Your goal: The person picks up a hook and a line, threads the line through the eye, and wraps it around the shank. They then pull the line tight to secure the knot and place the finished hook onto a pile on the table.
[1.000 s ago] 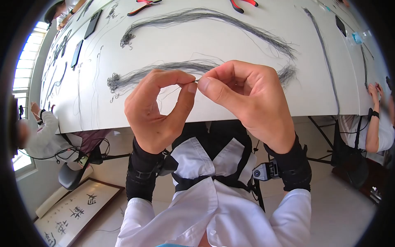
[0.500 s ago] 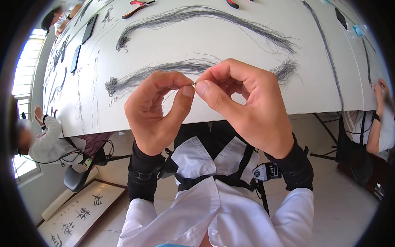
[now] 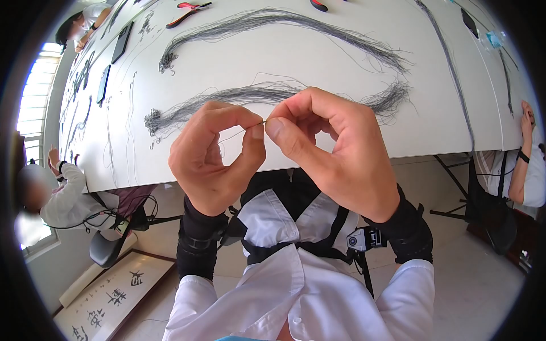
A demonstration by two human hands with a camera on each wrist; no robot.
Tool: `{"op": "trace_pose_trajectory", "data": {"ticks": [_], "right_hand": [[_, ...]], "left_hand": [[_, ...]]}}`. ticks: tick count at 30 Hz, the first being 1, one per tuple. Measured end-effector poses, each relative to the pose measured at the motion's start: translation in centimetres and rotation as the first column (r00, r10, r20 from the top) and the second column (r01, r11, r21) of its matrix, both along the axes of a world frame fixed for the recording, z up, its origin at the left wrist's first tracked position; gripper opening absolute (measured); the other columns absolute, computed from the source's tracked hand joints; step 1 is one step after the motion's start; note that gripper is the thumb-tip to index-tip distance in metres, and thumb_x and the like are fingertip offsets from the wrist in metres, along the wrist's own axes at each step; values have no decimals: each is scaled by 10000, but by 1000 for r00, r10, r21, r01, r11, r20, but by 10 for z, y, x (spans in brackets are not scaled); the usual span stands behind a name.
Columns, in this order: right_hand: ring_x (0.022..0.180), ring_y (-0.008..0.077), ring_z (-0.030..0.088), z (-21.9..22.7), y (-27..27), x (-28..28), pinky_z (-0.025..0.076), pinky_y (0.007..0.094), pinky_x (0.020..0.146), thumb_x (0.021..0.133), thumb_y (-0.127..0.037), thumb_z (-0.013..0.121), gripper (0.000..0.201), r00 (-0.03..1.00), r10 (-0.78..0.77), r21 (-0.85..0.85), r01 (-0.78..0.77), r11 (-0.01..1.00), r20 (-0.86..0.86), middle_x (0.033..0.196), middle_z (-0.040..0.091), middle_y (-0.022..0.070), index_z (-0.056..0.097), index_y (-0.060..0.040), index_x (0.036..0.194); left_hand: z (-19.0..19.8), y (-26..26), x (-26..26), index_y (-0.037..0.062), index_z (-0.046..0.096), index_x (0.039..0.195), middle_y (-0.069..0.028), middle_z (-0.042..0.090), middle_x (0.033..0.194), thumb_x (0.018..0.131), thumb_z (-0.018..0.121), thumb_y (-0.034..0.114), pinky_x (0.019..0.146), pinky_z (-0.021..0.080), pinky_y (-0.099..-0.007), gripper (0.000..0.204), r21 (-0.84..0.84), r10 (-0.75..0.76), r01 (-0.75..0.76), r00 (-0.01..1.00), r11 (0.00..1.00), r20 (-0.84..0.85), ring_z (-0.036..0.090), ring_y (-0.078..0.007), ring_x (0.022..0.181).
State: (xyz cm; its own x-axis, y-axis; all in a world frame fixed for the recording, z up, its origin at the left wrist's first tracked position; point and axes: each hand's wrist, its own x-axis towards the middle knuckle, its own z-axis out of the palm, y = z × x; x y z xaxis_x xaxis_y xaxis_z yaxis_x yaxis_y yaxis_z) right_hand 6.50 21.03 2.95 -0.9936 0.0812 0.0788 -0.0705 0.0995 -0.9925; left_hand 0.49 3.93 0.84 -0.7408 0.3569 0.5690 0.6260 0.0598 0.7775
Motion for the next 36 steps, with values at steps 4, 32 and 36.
{"op": "trace_pose_trajectory", "data": {"ticks": [4,32,36], "right_hand": [[744,69,590,4,0,2,487,241,707,945,-187,702,203,997,-29,-35,32,999,69,825,676,9,689,15,962],[837,182,516,157,384,285,482,320,857,1020,-109,517,151,259,-798,-65,935,348,-545,904,519,82,502,-4,912],[815,143,527,176,364,269,489,287,851,1026,-157,561,181,60,-800,25,998,56,-597,951,560,58,600,19,1011]], "left_hand": [[-2,3,-1,24,678,910,-52,669,813,711,724,-139,680,531,-263,261,-5,34,-35,996,999,-84,671,-165,741],[-42,29,22,51,633,922,-54,607,827,681,733,-95,846,487,-413,299,-230,-329,284,925,931,-191,593,-252,787],[-57,35,19,53,643,941,-47,628,839,693,724,-100,833,490,-415,303,-279,-368,311,912,908,-183,593,-259,792]]}}
